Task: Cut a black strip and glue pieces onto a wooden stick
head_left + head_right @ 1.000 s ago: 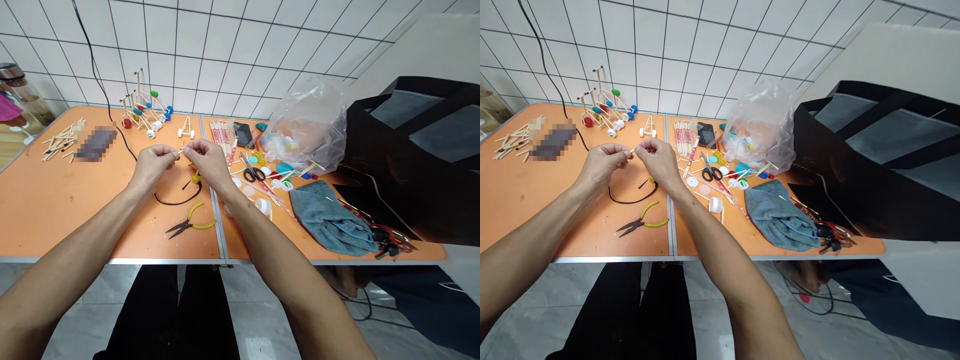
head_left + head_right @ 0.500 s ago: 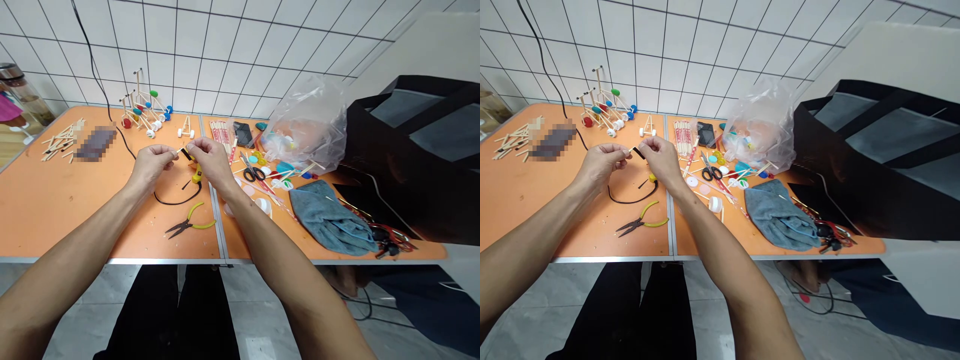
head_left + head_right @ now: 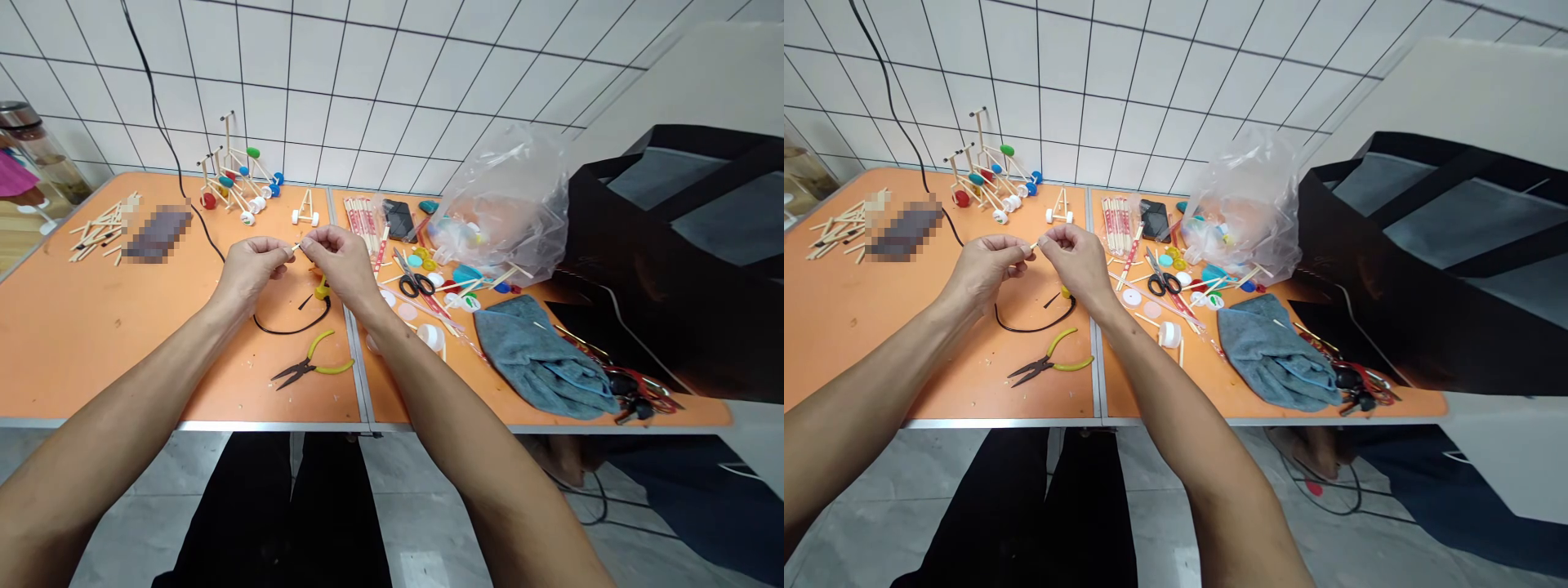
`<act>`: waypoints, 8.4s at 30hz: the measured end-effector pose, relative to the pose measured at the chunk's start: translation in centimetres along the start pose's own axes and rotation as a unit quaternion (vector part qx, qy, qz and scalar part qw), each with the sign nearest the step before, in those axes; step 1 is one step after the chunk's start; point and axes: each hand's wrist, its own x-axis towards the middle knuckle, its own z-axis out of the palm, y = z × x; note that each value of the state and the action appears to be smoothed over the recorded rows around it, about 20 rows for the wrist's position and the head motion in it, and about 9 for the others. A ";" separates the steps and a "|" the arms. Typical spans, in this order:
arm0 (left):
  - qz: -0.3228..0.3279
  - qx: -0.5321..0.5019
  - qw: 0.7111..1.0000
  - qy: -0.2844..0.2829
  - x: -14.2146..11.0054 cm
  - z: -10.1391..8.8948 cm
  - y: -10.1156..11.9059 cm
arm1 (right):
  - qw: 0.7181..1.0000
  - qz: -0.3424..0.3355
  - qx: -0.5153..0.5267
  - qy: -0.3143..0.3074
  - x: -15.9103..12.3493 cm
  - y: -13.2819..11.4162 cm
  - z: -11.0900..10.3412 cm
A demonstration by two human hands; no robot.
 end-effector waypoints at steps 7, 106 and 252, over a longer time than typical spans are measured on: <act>0.003 -0.007 1.000 -0.003 0.2 0.0 -0.4 | 1.000 -0.013 0.017 -0.002 -0.2 0.3 0.2; 0.018 0.042 0.999 0.017 -0.1 0.1 0.1 | 0.999 -0.012 0.034 0.024 -0.6 0.5 0.9; 0.353 0.270 0.895 0.045 0.0 -0.7 -1.1 | 0.986 0.022 0.155 -0.059 -0.6 0.1 0.8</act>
